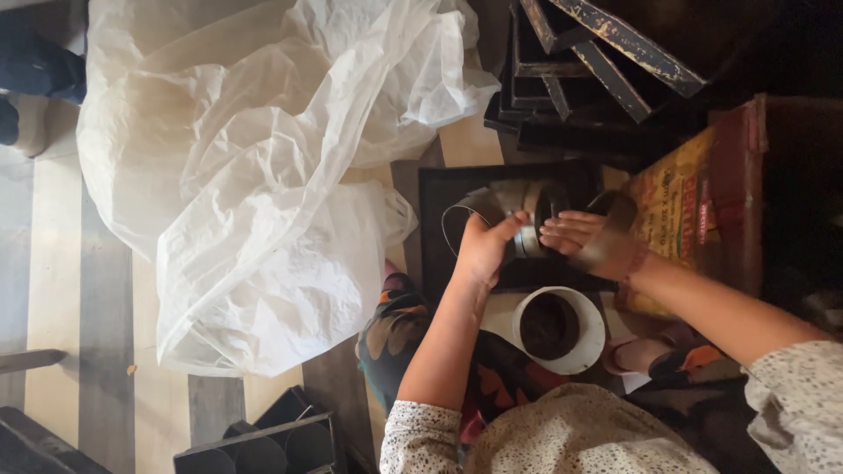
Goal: Sorting and stacking metal cake rings and baking trays on the floor.
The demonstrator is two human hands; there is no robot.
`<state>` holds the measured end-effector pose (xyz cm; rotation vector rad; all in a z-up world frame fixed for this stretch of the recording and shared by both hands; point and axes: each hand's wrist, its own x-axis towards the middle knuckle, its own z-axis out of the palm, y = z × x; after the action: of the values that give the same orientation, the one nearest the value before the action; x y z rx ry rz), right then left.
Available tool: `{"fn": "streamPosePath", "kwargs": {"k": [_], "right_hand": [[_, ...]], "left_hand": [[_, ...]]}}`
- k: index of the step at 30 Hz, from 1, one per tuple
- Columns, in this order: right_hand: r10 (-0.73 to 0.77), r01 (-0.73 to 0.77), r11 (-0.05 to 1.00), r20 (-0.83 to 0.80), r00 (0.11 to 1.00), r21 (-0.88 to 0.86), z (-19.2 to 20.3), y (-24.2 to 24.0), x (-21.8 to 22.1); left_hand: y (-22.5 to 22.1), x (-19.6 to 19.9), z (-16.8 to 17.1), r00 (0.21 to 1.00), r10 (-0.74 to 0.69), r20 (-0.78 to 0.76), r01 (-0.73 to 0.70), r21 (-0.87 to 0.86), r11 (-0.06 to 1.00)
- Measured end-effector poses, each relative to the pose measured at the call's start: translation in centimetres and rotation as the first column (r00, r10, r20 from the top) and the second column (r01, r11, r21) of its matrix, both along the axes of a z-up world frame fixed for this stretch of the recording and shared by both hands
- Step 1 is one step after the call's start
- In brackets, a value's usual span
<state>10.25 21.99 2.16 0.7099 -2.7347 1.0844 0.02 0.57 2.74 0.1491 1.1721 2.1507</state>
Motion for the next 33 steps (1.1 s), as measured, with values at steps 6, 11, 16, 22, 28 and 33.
{"fn": "streamPosePath", "kwargs": {"k": [6,11,16,22,28,33], "right_hand": [[-0.430,0.371,0.886,0.197,0.881,0.279,-1.4,-3.8,2.0],[0.268,-0.284,0.955,-0.167,0.949,-0.079,0.2,0.2,-1.3],[-0.408,0.409,0.905,-0.032,0.912,0.119,0.2,-4.4,0.5],[-0.180,0.189,0.971,-0.068,0.981,0.145,-1.1,-2.9,0.7],[0.050,0.054,0.953,-0.333,0.942,0.297,-1.3,-2.5,-0.2],[-0.456,0.466,0.883,0.136,0.880,-0.060,0.1,-6.3,1.3]], "left_hand": [[-0.1,0.1,2.0,0.985,0.004,-0.173,-0.024,-0.117,0.993],[0.2,-0.3,-0.2,0.999,-0.020,0.027,0.021,-0.056,0.998],[0.7,0.0,1.0,0.997,0.064,-0.038,-0.066,-0.064,0.996],[-1.1,-0.9,1.5,0.965,-0.014,0.262,-0.007,0.078,0.997],[-0.5,-0.2,0.6,0.983,0.039,0.180,-0.048,0.045,0.998],[-1.4,-0.1,0.9,0.995,0.081,0.050,-0.081,-0.003,0.997]]}}
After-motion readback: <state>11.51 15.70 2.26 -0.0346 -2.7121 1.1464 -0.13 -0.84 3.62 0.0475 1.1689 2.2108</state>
